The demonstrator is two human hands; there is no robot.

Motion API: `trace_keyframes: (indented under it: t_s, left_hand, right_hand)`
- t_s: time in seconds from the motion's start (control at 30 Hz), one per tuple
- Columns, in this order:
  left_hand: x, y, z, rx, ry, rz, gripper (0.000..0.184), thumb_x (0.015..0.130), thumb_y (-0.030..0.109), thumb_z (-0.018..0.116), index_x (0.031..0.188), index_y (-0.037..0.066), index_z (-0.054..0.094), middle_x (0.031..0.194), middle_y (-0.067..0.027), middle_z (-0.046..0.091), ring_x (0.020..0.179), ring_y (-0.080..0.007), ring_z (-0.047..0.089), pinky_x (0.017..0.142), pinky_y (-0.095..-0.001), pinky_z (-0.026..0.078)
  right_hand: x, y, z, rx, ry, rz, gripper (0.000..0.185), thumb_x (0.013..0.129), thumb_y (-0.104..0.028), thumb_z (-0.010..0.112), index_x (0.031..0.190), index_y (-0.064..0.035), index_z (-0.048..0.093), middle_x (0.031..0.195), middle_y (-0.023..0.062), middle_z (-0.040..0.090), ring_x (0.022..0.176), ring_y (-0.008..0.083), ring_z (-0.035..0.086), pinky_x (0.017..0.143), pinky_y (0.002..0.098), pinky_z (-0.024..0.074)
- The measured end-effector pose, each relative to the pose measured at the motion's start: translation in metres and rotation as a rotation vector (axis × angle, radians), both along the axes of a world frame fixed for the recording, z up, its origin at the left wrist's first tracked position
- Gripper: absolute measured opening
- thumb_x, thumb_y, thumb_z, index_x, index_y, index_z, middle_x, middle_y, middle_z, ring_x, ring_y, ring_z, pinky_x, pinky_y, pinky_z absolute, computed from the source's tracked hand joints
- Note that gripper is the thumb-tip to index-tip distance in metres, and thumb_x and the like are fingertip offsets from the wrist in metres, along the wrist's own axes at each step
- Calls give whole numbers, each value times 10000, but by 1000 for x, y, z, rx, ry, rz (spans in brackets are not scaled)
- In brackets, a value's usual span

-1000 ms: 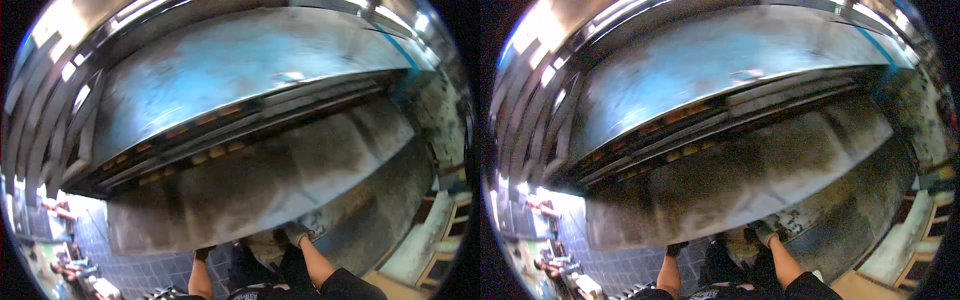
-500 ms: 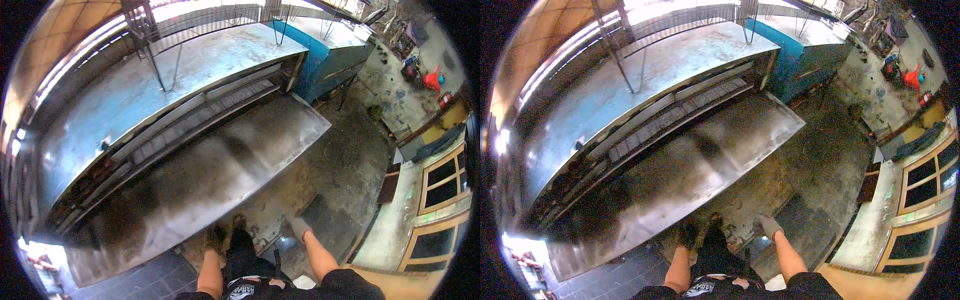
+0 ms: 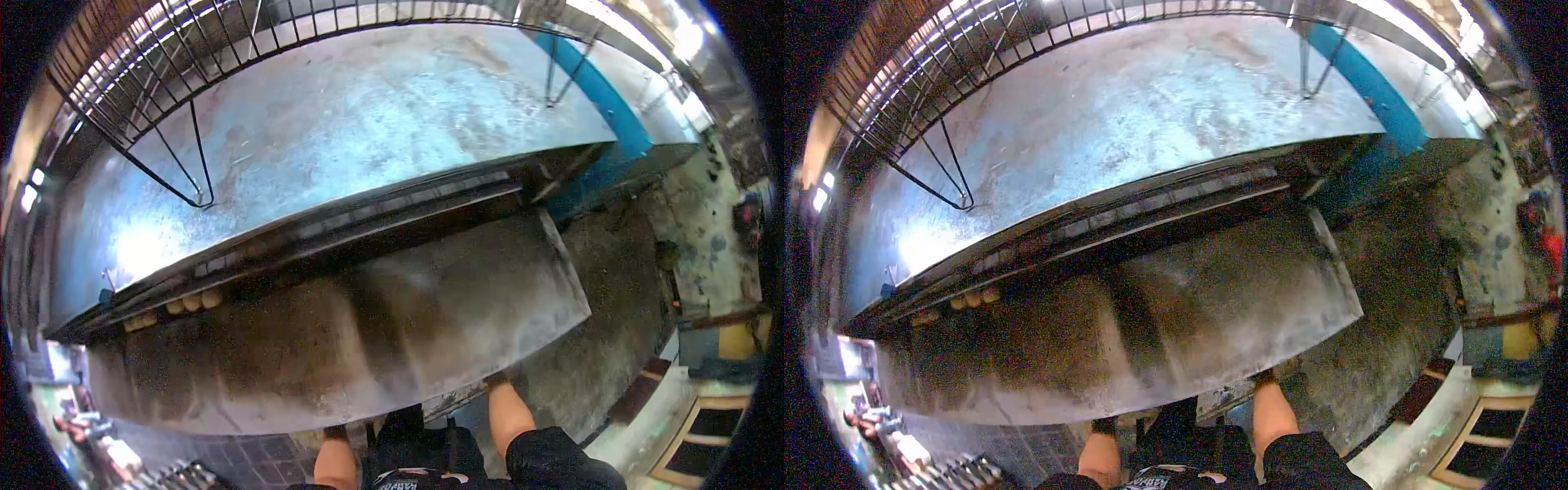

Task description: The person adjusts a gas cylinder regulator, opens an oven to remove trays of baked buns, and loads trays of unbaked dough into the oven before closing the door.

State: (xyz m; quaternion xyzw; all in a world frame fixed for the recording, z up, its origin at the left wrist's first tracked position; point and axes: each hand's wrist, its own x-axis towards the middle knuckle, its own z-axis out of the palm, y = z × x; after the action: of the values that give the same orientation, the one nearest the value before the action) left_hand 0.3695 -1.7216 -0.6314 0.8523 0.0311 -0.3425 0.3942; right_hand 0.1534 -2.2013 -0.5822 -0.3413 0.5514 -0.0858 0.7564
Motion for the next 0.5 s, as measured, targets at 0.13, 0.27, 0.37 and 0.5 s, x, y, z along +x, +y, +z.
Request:
trace_keyframes:
  t_s: [0.13, 0.27, 0.37, 0.5]
  left_hand:
    - [-13, 12, 0, 61, -73, 24, 632, 1215, 512, 570, 1658, 77, 684, 1693, -211, 682, 1529, -436, 631, 1336, -566, 467]
    - [-18, 28, -7, 183, -312, -155, 631, 1212, 513, 567, 1655, 80, 687, 1690, -216, 683, 1524, -443, 633, 1334, -575, 466]
    - [-23, 41, -18, 333, -634, -407, 630, 1209, 513, 564, 1653, 83, 689, 1687, -220, 683, 1520, -447, 634, 1332, -581, 465]
    - [-48, 49, -1, 440, -619, -566, 565, 1083, 429, 705, 1528, 82, 731, 1580, -195, 724, 1496, -425, 624, 1275, -635, 487]
  right_hand:
    - [3, -22, -5, 58, -23, -45, 577, 1164, -356, 643, 1695, -131, 650, 1746, 143, 653, 1595, 361, 618, 1303, 526, 523]
    - [-7, -29, -5, 100, -64, -60, 571, 1170, -358, 633, 1687, -115, 651, 1728, 146, 665, 1576, 365, 630, 1297, 540, 529]
    - [-22, -27, 3, 120, -121, -70, 567, 1174, -359, 625, 1680, -103, 652, 1714, 147, 674, 1562, 368, 638, 1293, 551, 534]
    - [-60, -7, 26, 177, -279, -77, 564, 1180, -361, 615, 1672, -87, 653, 1696, 150, 686, 1543, 372, 650, 1287, 566, 540]
